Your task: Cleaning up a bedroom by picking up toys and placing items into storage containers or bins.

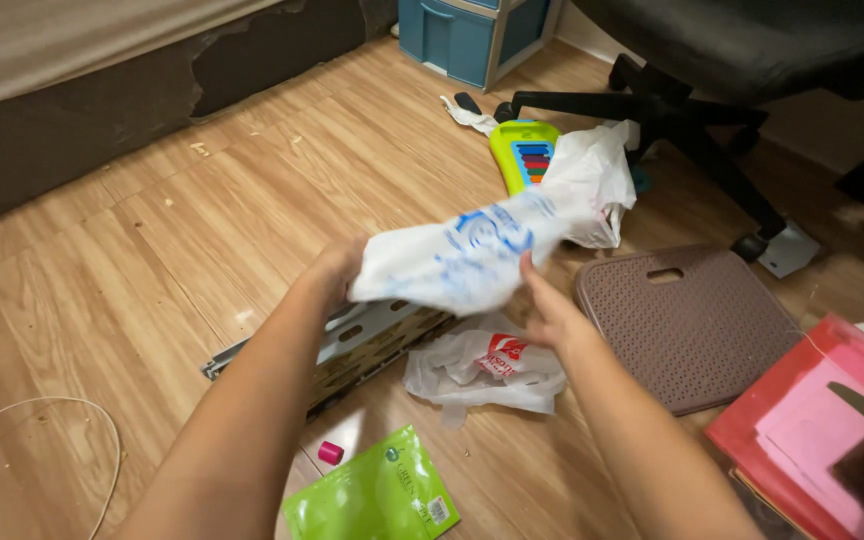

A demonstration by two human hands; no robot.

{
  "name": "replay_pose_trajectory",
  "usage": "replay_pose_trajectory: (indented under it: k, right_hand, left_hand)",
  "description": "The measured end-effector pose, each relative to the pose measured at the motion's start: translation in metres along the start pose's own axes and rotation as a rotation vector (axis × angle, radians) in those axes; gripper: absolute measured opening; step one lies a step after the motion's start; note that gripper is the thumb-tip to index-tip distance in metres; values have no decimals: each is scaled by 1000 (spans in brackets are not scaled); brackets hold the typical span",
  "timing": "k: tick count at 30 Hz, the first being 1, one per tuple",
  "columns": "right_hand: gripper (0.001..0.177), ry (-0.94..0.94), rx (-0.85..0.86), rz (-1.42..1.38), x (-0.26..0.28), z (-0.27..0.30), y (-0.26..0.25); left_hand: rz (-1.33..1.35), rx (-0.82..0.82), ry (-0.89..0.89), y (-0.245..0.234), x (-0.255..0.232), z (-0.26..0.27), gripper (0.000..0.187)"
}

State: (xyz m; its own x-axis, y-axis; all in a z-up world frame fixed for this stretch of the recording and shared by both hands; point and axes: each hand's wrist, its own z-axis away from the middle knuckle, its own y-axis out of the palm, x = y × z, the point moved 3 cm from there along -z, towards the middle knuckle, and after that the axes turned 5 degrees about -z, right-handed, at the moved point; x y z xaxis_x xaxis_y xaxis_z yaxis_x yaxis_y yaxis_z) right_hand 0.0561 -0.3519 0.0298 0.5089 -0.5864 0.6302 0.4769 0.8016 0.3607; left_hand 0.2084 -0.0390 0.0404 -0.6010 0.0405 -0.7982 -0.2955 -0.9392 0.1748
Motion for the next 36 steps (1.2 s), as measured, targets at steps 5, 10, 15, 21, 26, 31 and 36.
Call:
replay_pose_trajectory:
  k: [5, 10, 15, 21, 26, 31, 36]
  right_hand:
    - [54, -439, 242, -190, 50, 32, 35]
    - [49, -524, 460, -47, 77, 90, 53]
    - [36, -804, 152, -56, 112, 47, -37]
    - [33, -1078, 227, -22, 127, 128, -2]
    - [24, -1108, 334, 45, 127, 124, 4]
    - [19, -1058, 489, 88, 126, 126, 12]
    - [15, -1121, 462, 8, 137, 111, 7]
  left_hand:
    - [-210, 183, 2, 28, -48, 79, 88]
    - [-46, 346, 104, 48, -53, 54, 66]
    - [31, -145, 408, 33, -60, 30, 58]
    - [-467, -376, 588, 60, -106, 134, 102]
    - [-1246, -356, 936, 91, -121, 145, 148]
    - [-1514, -346, 1150, 131, -110, 158, 157]
    - [-1622, 75, 848, 145, -57, 96, 79]
